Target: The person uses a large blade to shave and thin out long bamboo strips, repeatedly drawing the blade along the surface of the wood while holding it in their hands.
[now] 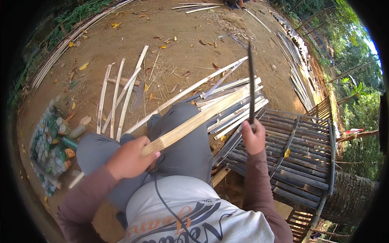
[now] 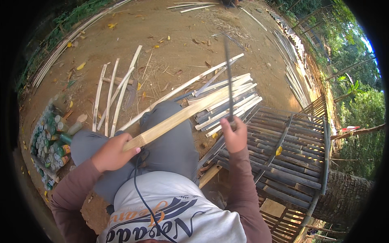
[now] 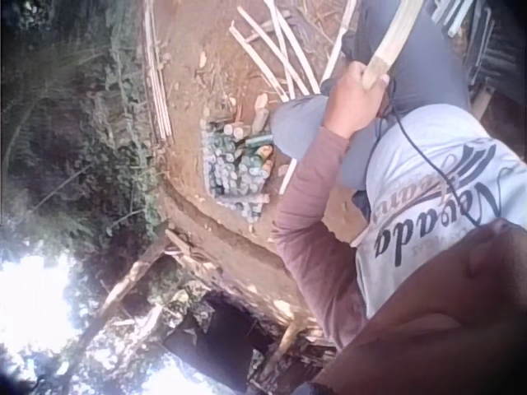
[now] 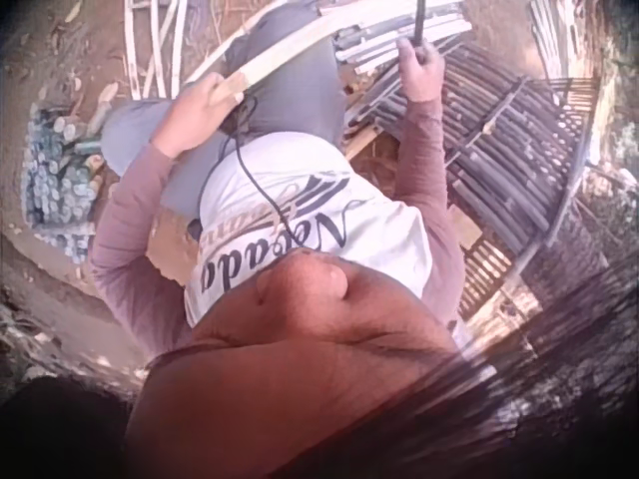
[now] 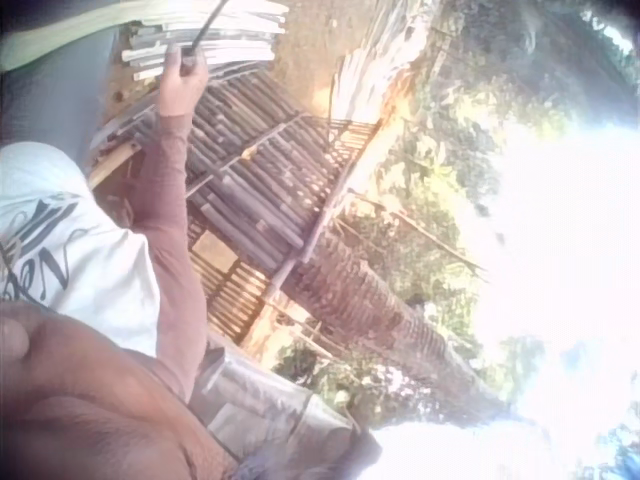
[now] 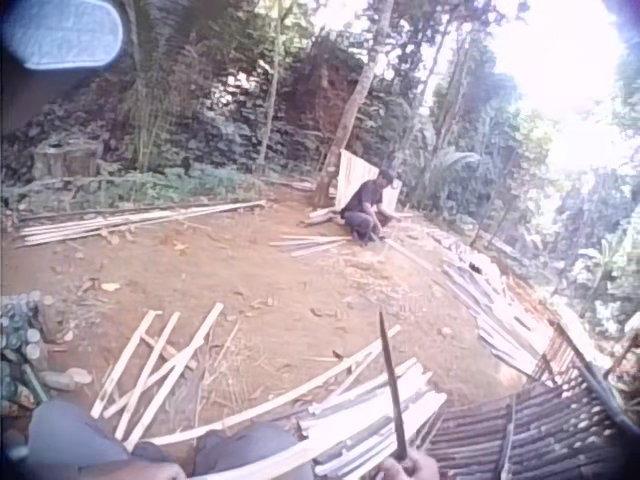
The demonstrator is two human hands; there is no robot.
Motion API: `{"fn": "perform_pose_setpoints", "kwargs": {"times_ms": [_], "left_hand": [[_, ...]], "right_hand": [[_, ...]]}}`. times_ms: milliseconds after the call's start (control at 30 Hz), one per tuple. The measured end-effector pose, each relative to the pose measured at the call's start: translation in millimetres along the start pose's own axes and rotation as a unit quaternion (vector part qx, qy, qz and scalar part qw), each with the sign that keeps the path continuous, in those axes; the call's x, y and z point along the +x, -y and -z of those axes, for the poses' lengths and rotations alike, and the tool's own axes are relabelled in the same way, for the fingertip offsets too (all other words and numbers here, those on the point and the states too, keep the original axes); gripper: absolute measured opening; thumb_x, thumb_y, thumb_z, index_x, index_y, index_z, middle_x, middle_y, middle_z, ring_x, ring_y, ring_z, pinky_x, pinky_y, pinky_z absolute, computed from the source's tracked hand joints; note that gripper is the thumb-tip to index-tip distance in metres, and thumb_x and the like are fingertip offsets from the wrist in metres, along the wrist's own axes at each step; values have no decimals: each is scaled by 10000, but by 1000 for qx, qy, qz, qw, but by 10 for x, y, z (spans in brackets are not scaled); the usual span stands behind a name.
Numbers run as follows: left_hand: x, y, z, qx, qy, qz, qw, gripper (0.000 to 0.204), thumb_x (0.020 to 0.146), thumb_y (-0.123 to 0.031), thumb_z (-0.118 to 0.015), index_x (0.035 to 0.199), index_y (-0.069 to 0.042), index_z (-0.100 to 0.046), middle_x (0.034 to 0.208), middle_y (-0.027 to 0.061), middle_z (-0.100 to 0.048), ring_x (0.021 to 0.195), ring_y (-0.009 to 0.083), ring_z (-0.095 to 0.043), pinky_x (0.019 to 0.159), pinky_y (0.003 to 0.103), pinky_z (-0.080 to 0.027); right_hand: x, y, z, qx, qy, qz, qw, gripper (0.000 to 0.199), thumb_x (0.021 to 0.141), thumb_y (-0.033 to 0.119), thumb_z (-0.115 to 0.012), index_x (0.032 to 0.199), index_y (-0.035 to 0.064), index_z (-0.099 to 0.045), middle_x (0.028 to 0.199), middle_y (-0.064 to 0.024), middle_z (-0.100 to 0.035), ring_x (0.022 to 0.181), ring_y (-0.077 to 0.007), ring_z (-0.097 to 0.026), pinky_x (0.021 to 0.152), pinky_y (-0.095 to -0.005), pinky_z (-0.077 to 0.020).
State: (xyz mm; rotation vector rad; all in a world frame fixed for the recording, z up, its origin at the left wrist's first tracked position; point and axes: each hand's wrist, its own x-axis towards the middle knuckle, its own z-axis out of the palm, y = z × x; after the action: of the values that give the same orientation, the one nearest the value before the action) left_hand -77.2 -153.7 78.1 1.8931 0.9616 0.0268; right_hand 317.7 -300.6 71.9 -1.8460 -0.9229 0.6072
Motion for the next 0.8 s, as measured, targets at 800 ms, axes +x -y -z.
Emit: {"fn": "perform_pose_setpoints", "kwargs": {"times_ms": [800], "left_hand": [[122,-237,-133,18,45,16,999,258,1093,-259,-566,1114,-3,-542,899,302,-690,901,525,-666,783,573,-505]], "right_hand": [[-304,-459,-496,-309,170,130,927,562,1013,599,-636,929,45,-690,774,-213,-695,780,-466,-687,725,-538,-548]]}}
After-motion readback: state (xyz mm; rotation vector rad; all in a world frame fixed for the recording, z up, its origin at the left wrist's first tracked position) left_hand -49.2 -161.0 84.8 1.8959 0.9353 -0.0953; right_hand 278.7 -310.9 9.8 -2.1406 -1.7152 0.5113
